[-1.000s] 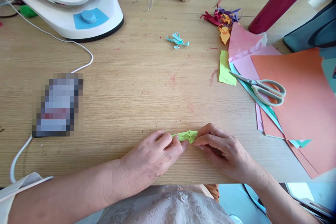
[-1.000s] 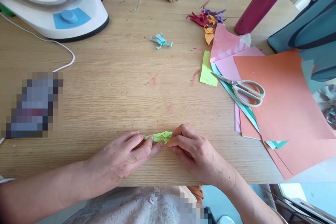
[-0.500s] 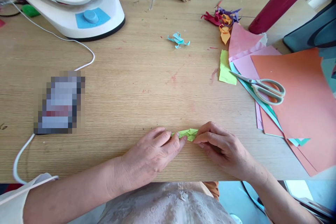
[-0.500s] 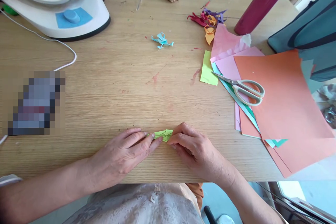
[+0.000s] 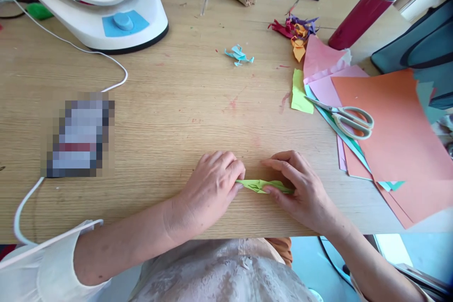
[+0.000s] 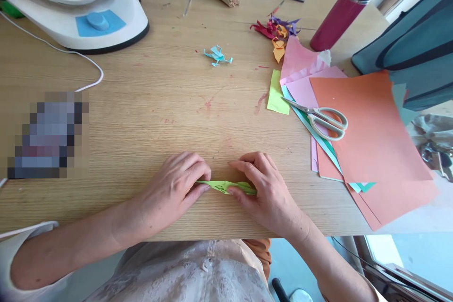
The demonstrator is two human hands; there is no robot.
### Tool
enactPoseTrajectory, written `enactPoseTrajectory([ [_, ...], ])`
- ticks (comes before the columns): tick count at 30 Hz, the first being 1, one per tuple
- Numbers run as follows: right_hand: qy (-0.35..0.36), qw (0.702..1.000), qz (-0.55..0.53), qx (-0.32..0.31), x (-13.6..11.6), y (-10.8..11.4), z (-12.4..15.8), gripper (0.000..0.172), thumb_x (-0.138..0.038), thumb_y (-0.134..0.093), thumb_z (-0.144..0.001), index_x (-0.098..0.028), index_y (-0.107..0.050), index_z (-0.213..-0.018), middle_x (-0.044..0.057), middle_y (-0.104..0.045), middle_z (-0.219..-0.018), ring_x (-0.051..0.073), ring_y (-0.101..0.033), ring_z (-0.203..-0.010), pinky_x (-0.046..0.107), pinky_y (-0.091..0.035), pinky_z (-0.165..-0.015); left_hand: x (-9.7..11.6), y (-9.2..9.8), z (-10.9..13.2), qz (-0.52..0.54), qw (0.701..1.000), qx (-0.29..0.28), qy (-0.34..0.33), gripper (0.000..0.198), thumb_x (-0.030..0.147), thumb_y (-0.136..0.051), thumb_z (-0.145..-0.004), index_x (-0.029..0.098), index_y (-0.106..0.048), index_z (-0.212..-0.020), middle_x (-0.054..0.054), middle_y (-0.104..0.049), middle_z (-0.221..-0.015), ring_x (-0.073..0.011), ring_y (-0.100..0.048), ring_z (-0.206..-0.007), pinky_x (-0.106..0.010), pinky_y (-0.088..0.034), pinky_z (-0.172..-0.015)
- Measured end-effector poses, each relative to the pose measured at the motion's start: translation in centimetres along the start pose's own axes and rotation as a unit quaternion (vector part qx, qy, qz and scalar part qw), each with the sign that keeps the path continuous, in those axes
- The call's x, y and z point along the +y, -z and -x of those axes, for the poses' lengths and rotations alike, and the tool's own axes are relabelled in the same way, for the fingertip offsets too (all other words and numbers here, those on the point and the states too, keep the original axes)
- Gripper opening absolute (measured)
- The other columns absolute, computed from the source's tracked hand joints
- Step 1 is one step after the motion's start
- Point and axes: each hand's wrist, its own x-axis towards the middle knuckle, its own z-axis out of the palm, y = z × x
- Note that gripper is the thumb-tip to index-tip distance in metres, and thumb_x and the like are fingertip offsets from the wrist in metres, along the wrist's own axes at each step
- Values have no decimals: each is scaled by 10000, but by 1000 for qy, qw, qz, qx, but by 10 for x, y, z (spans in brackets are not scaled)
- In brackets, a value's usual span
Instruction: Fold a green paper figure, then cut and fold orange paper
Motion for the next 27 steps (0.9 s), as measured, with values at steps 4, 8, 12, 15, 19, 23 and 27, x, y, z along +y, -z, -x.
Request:
enactPoseTrajectory([
  [4,4,999,-10,-45,-5,2,-2,139,-309,-601,-927,-200,-668,-979,87,-620,-959,223,-571,-883,377,-469,-793,-4,-2,0,68,997,24,7,144,36,-577,-845,177,-550,-852,13,-615,-837,-145,-565,-767,-275,-418,-698],
  [8,-103,988,-103,-57,-2,13,-16,157,-311,-574,-936,-187,-664,-906,17,-630,-761,155,-577,-701,254,-448,-594,-11,0,-9,149,987,53,36,169,62,-569,-842,188,-626,-938,11,-637,-819,-128,-579,-720,-240,-407,-654],
  [12,-173,955,-225,-91,5,38,-51,261,-416,-715,-811,-164,-680,-868,-13,-619,-636,124,-576,-563,232,-449,-530,-13,7,-25,216,973,63,46,118,184,-597,-847,170,-652,-743,19,-589,-693,-120,-519,-641,-236,-347,-601],
  [15,-217,912,-336,-88,6,55,-79,431,-426,-823,-688,-171,-675,-1001,3,-671,-688,135,-633,-574,257,-513,-571,-15,9,-37,329,939,74,67,172,279,-614,-833,155,-627,-715,37,-525,-620,-109,-462,-594,-230,-312,-570],
  [19,-194,886,-420,-19,5,55,-102,490,-454,-838,-660,-181,-698,-1043,32,-698,-816,131,-644,-698,266,-538,-682,-17,4,-59,499,852,119,103,251,376,-675,-774,147,-593,-711,37,-537,-657,-100,-441,-616,-229,-316,-609],
  [23,-135,926,-350,50,15,41,-118,374,-479,-804,-699,-132,-738,-824,27,-654,-686,109,-537,-608,240,-460,-595,-18,7,-94,535,835,92,95,340,405,-792,-653,139,-581,-635,46,-519,-622,-93,-441,-612,-236,-317,-621],
  [27,-123,924,-349,95,31,37,-127,396,-511,-786,-702,-127,-721,-774,5,-605,-629,105,-471,-571,245,-404,-553,-20,20,-128,525,847,47,74,338,367,-859,-553,118,-652,-649,22,-595,-660,-104,-485,-657,-244,-348,-663],
])
